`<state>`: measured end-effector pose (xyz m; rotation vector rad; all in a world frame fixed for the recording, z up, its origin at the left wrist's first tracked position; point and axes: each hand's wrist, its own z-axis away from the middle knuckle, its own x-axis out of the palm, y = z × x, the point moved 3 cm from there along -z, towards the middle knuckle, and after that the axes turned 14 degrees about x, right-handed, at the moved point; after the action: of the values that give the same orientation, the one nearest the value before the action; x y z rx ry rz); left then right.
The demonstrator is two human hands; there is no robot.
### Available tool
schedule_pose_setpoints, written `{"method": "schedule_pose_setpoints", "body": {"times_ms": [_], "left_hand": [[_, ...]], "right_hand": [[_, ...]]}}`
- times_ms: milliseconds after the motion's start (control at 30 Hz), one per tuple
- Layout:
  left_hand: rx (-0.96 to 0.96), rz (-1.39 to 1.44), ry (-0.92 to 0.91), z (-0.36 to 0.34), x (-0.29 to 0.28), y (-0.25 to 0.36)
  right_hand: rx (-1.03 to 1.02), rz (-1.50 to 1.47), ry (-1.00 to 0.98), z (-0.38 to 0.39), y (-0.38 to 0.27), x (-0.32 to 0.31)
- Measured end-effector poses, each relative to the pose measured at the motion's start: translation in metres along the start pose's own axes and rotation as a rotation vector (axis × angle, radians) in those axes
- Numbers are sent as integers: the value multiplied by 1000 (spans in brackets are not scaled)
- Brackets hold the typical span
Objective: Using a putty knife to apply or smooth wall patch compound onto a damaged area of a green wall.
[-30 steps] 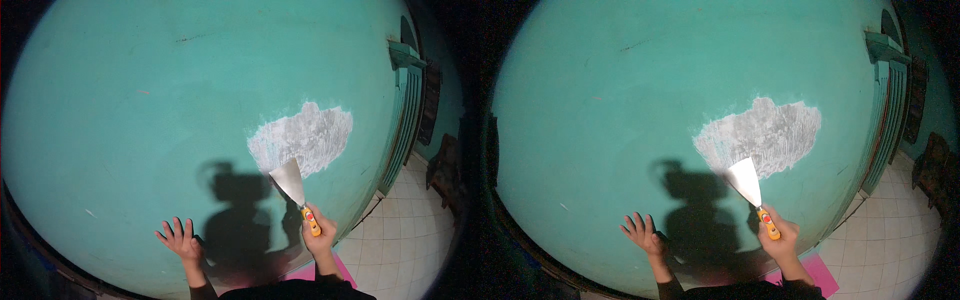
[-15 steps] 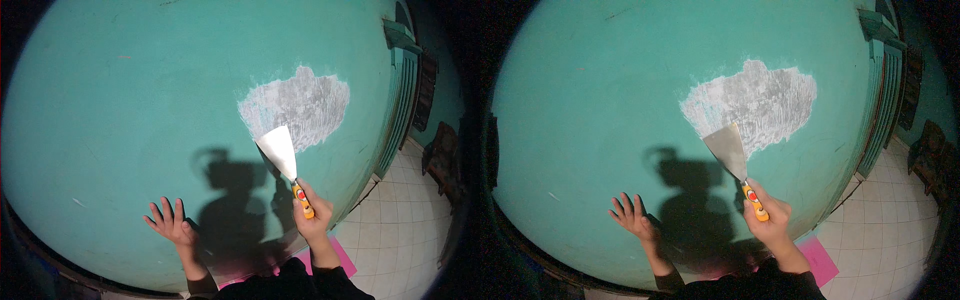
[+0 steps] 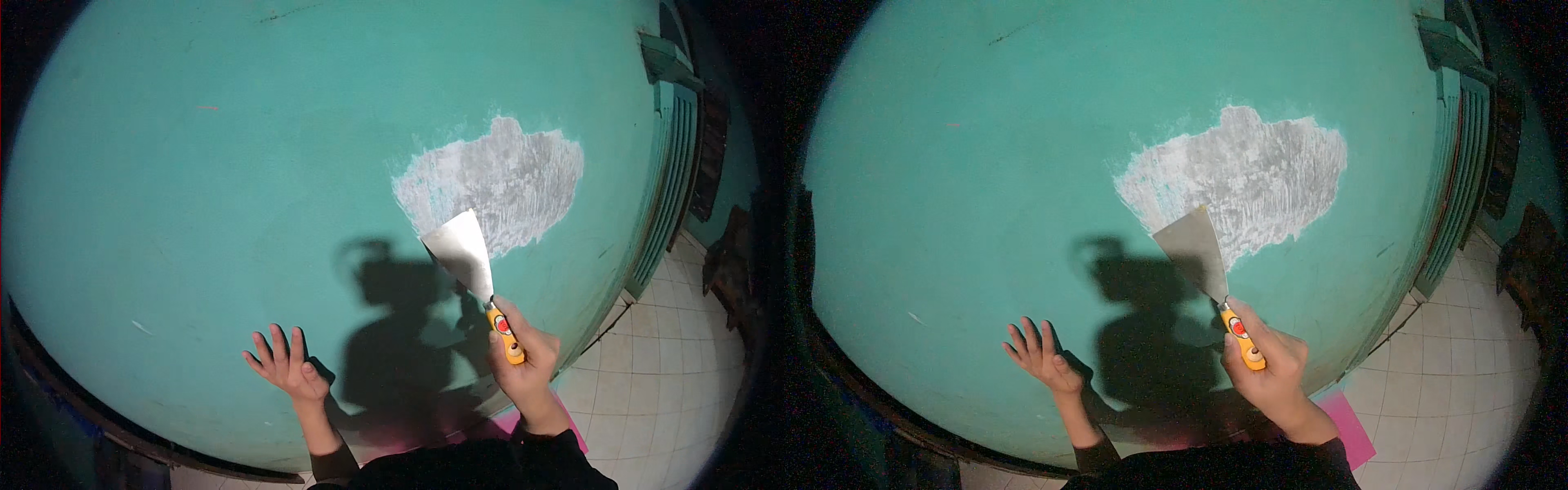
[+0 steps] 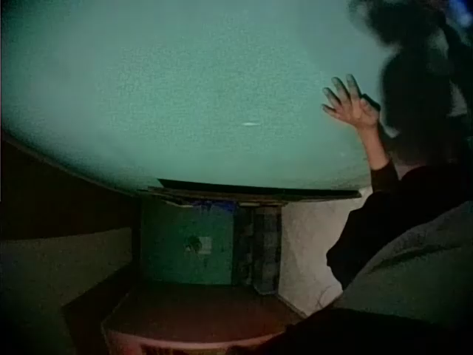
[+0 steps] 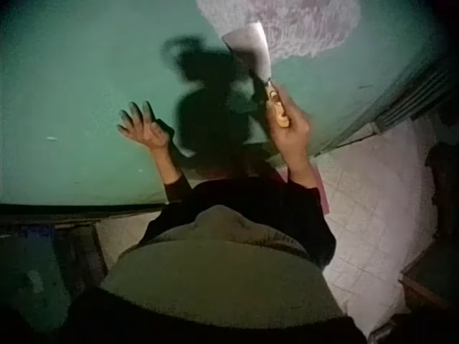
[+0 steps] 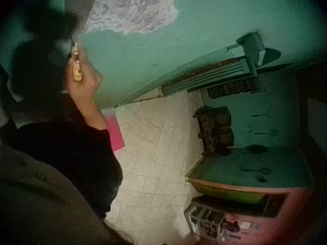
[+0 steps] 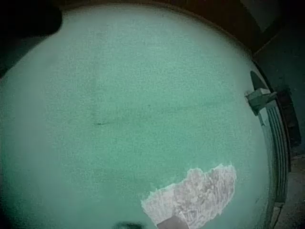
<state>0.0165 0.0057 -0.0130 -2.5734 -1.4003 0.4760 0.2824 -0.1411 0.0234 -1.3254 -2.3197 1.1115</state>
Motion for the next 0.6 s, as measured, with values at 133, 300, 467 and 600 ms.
{"method": "schedule_pose_setpoints", "body": {"times_ms": [133, 300, 467, 600], "left_hand": [[2, 29, -12, -3, 0, 2], [-40, 86, 42, -11, -5, -2], [-54, 69, 7, -27, -7, -3], [-44, 63, 0, -27, -3, -4]], "right_hand": [[-6, 30, 32, -2, 5, 8], [-15, 7, 35, -1, -2, 2], [4, 10, 36, -3, -1, 7], [-51, 41, 44, -2, -9, 3]]}}
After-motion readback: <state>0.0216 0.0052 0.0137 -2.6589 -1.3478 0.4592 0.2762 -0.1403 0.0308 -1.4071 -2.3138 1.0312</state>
